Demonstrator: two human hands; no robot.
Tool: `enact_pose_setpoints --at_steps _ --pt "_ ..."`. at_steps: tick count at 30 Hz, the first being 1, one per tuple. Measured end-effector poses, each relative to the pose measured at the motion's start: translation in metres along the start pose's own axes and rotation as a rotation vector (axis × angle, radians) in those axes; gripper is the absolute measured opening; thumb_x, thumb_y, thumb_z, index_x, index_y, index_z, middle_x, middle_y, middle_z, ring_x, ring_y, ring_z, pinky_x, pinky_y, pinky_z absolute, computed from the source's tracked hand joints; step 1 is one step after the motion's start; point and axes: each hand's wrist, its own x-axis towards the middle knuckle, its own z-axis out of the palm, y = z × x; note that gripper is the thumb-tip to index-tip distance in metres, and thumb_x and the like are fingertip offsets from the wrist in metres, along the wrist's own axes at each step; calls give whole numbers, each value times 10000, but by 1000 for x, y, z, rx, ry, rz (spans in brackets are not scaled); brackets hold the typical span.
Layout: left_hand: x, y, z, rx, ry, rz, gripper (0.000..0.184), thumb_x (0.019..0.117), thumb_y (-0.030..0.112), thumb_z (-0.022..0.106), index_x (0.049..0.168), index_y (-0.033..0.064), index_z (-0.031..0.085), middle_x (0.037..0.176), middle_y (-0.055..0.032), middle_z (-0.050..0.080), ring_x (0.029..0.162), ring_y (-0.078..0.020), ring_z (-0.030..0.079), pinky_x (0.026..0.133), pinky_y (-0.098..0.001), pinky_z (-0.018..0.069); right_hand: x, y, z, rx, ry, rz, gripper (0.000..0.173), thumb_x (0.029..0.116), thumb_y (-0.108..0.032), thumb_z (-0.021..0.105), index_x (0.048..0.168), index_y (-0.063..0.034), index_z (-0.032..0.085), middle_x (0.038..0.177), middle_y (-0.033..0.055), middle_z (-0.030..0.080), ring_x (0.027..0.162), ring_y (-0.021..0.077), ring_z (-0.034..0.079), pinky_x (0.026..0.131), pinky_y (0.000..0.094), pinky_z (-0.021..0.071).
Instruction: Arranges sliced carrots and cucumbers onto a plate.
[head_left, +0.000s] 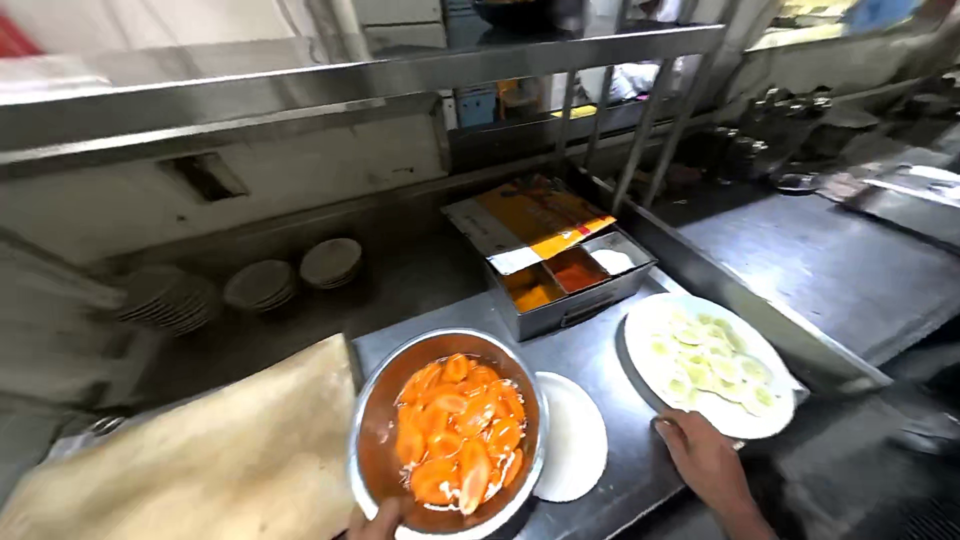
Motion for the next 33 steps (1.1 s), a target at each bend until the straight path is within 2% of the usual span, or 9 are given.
enact_pose_setpoints --at_steps 5,9,14,17,21,25,28,31,33 --pt "15 -3 33 -164 95 -29 378 960 -23 497 1334 -33 439 971 -218 695 769 -302 728 602 -441 621 -6 4 4 -8 -2 -102 287 968 -169 600 1105 52 722 976 312 664 928 499 658 838 640 524" --pt "39 -4 44 -208 109 19 393 970 -9 513 1354 -33 436 1007 -244 689 787 -325 726 596 -443 617 -5 2 4 63 -44 -102 317 992 -200 577 1124 53 713 959 298 662 899 459 656 830 583 531" --pt "52 -2 50 -219 139 23 396 984 6 524 1368 -24 436 1041 -249 686 831 -338 728 635 -464 624 -14 -47 9 313 -206 -131 472 998 -252 622 1336 76 599 1075 301 653 849 367 669 758 499 571" --pt "57 -2 50 -212 128 50 385 1002 24 511 1373 -28 426 1052 -242 688 852 -327 731 658 -456 628 -19 -76 24 246 -278 -168 565 936 -323 708 1392 -5 610 1168 305 632 977 425 654 845 562 552" --pt "67 4 46 -217 83 34 412 1066 134 509 1435 -7 389 1115 -239 689 913 -334 735 710 -464 636 -15 -85 22 183 -306 -74 462 920 -132 658 1358 10 630 1155 317 655 1030 482 654 897 624 520" --pt "67 7 38 -310 52 20 539 1096 197 464 1578 117 234 1257 -241 619 984 -352 711 778 -479 623 -12 -64 14 209 -312 -69 474 933 -138 653 1362 57 601 1082 318 655 867 406 654 795 536 540" --pt "48 5 23 -213 6 141 708 1042 108 496 1628 142 100 1470 -213 480 1169 -319 653 926 -465 594 -16 -54 14 242 -251 -130 447 951 -180 674 1320 70 630 1056 311 638 801 343 646 727 457 558" --pt "35 0 5 242 88 471 774 886 178 646 1553 -5 299 1463 -197 490 1219 -238 618 959 -378 573 0 -68 1 290 -142 -257 394 984 -201 646 1270 69 658 1144 337 633 929 394 663 792 481 573" --pt "37 0 -3 561 59 759 568 920 247 629 1405 -35 543 1409 -222 541 1304 -270 547 1077 -417 488 29 -104 -11 293 -154 -394 398 1014 -262 602 1271 35 669 1157 287 665 1012 405 668 860 532 562"
